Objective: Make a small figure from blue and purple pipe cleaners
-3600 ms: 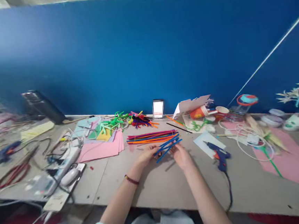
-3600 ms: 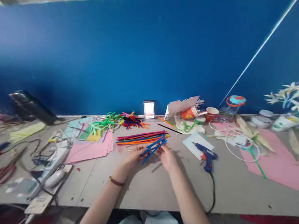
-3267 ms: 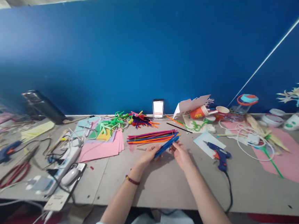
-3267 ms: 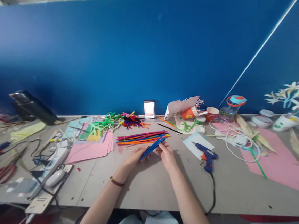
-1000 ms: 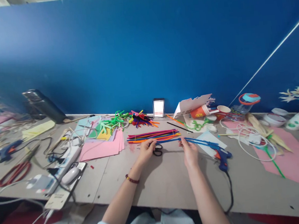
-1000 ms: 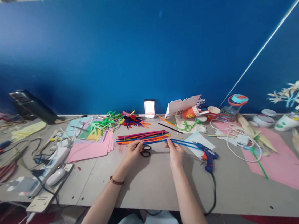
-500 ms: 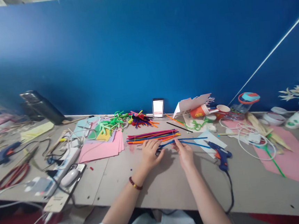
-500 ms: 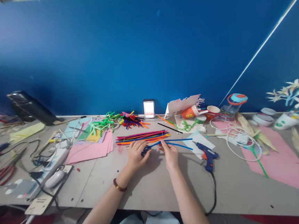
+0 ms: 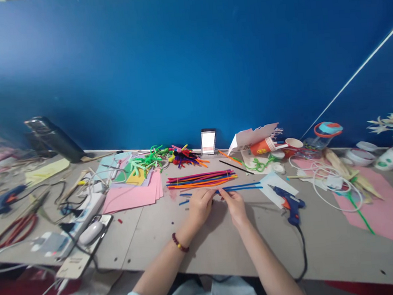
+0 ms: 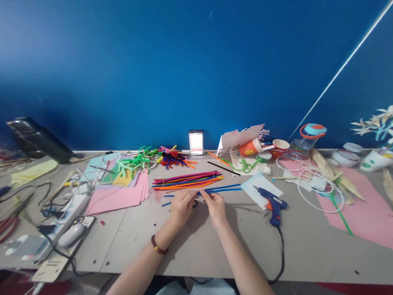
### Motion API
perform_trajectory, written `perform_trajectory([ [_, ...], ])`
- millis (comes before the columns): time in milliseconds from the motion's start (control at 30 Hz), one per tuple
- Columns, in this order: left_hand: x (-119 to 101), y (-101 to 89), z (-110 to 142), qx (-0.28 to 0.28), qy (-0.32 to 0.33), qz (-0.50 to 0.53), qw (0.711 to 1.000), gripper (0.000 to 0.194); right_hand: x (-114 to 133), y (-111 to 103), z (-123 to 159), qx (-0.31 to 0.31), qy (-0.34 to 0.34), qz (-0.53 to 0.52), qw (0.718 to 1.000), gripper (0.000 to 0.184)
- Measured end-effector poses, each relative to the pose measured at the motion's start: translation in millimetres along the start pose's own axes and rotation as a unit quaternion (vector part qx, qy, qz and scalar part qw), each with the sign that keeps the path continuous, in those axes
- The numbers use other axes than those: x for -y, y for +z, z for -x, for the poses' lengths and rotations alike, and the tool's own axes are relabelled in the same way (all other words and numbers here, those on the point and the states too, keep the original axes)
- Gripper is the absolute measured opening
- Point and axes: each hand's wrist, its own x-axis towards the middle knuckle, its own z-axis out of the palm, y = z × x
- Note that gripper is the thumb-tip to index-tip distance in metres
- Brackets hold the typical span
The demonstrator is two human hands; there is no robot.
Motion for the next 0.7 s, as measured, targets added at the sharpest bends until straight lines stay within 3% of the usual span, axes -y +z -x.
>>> perform_trajectory([
  [133,1.0,1.5,2.8,0.027,-0.018,0.0,0.999,0.031,1.3,-0.4,0.6,0.006,0.003,0.003,1.0,0.029],
  [467,-0.2,-2.9,-0.9,-0.017,0.058,-0.098,0.993,0.023,3.7,-5.8,-3.2,0.053,0.026,0.014,0.998,0.034],
  [700,-0.8,-1.7,-0.7,-0.028,0.065,-0.114,0.991,0.021,6.6,-7.9,-3.6,0.087,0.04,0.03,0.995,0.032],
])
